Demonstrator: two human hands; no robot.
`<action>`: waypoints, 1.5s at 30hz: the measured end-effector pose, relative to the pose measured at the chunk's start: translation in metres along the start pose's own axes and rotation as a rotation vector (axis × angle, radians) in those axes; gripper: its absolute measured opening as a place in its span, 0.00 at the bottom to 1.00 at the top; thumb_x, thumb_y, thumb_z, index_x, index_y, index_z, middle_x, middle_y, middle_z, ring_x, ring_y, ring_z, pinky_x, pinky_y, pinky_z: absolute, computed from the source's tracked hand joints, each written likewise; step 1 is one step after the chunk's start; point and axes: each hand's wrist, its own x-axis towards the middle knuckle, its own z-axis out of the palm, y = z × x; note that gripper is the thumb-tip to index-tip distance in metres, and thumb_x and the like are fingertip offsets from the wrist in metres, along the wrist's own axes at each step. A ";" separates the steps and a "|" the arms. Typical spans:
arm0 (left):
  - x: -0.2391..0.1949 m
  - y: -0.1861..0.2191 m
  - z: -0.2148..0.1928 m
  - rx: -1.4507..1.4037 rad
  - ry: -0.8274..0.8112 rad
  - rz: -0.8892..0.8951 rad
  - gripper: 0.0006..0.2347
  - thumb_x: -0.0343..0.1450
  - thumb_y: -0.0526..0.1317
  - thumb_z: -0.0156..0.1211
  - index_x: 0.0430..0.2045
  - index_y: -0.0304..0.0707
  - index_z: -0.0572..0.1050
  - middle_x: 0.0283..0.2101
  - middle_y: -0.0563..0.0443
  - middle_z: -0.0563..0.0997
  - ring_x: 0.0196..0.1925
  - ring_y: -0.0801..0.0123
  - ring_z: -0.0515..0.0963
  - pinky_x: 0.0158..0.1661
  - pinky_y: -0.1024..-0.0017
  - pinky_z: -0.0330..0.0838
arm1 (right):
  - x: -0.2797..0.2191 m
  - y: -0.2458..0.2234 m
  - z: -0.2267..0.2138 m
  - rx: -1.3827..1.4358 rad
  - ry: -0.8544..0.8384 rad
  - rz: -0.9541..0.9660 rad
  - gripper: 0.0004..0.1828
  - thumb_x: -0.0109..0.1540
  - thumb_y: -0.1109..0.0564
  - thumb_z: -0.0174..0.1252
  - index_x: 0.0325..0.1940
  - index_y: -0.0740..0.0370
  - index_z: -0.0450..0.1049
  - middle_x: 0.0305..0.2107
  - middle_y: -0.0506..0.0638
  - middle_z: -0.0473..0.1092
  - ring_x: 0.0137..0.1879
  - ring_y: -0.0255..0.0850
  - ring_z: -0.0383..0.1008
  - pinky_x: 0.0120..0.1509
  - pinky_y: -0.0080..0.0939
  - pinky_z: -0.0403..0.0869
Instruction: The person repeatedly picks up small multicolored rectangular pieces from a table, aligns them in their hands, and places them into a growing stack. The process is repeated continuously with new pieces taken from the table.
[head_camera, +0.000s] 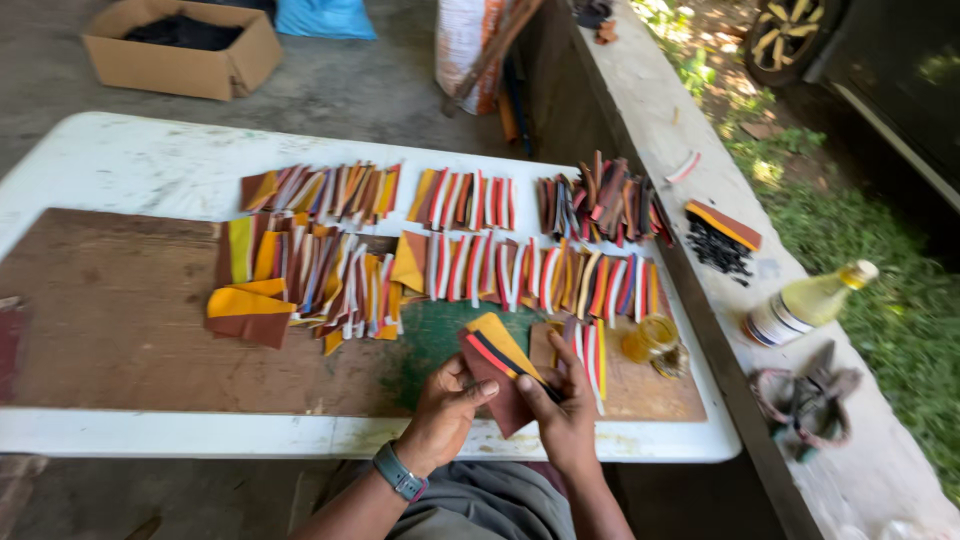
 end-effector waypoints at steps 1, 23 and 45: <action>0.001 -0.009 0.000 0.011 -0.007 0.017 0.17 0.69 0.30 0.65 0.52 0.33 0.73 0.51 0.52 0.80 0.53 0.76 0.80 0.55 0.73 0.75 | -0.002 0.000 0.002 0.022 -0.015 -0.003 0.38 0.61 0.65 0.62 0.75 0.63 0.57 0.34 0.47 0.76 0.41 0.31 0.74 0.47 0.31 0.73; 0.023 -0.031 0.007 0.163 0.144 0.070 0.06 0.73 0.31 0.62 0.41 0.29 0.78 0.40 0.52 0.83 0.40 0.77 0.79 0.43 0.72 0.76 | -0.020 -0.009 -0.008 -0.123 0.263 -0.117 0.35 0.57 0.64 0.71 0.67 0.69 0.68 0.27 0.49 0.76 0.37 0.31 0.73 0.54 0.32 0.70; 0.031 -0.007 0.035 0.237 0.128 0.126 0.07 0.69 0.33 0.66 0.38 0.32 0.79 0.39 0.48 0.85 0.39 0.75 0.82 0.42 0.70 0.79 | -0.020 -0.004 -0.014 0.092 0.234 0.101 0.41 0.54 0.62 0.71 0.69 0.67 0.62 0.27 0.49 0.75 0.35 0.33 0.73 0.43 0.33 0.71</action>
